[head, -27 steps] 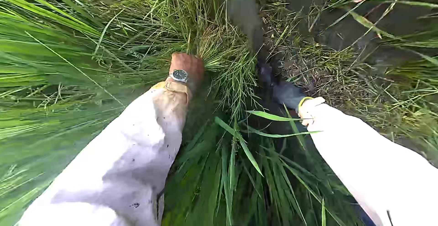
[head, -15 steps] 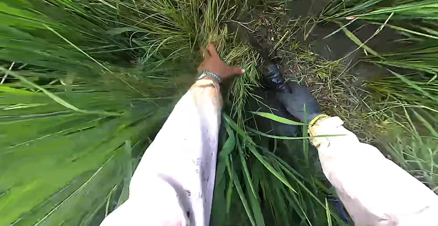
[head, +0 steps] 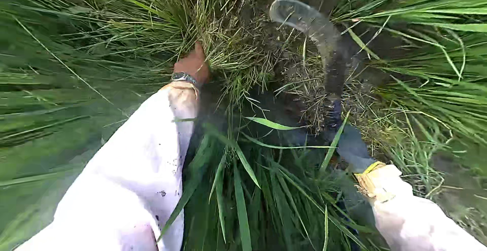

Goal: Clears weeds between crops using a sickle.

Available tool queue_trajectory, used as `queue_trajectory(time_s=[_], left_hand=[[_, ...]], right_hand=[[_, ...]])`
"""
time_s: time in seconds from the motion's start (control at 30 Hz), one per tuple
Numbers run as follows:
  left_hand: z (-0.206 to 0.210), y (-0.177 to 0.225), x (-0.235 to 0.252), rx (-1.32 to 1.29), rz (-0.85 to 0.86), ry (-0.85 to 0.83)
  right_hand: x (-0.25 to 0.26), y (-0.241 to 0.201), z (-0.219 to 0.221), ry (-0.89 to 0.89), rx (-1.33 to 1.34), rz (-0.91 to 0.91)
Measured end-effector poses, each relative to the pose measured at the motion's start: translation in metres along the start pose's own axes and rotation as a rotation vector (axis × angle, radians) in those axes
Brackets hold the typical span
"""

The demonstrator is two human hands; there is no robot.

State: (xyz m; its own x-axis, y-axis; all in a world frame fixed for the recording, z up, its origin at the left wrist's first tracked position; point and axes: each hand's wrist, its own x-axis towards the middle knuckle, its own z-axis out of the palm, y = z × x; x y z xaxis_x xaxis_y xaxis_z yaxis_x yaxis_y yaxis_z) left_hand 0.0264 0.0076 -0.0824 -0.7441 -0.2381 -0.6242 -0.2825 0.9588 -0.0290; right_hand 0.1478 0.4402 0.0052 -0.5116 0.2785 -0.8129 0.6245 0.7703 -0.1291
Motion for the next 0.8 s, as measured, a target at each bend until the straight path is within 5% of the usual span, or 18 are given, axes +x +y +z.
queue_trajectory(time_s=[0.13, 0.23, 0.37, 0.47, 0.57, 0.67, 0.8], left_hand=[[-0.007, -0.001, -0.006, 0.124, 0.235, 0.235], [-0.037, -0.006, 0.013, 0.177, 0.375, 0.246], [-0.028, -0.023, 0.021, -0.139, -0.004, -0.103], [-0.002, -0.008, 0.011, -0.275, -0.118, -0.239], [0.0, -0.007, -0.001, -0.248, -0.102, -0.221], [0.011, 0.002, -0.026, -0.268, -0.027, -0.23], [0.051, 0.017, -0.034, -0.45, -0.06, -0.256]], right_hand=[[0.003, -0.054, -0.022, 0.15, 0.127, -0.202], [-0.012, -0.104, -0.03, 0.208, 0.149, -0.441], [-0.042, -0.199, -0.036, 0.123, 0.346, -0.803], [-0.052, -0.262, -0.025, 0.044, 0.607, -0.95], [0.006, -0.246, 0.016, 0.132, 0.071, -0.7], [0.064, -0.196, 0.018, -0.05, -0.555, -0.362], [0.0, -0.273, 0.006, 0.024, -0.341, -0.479]])
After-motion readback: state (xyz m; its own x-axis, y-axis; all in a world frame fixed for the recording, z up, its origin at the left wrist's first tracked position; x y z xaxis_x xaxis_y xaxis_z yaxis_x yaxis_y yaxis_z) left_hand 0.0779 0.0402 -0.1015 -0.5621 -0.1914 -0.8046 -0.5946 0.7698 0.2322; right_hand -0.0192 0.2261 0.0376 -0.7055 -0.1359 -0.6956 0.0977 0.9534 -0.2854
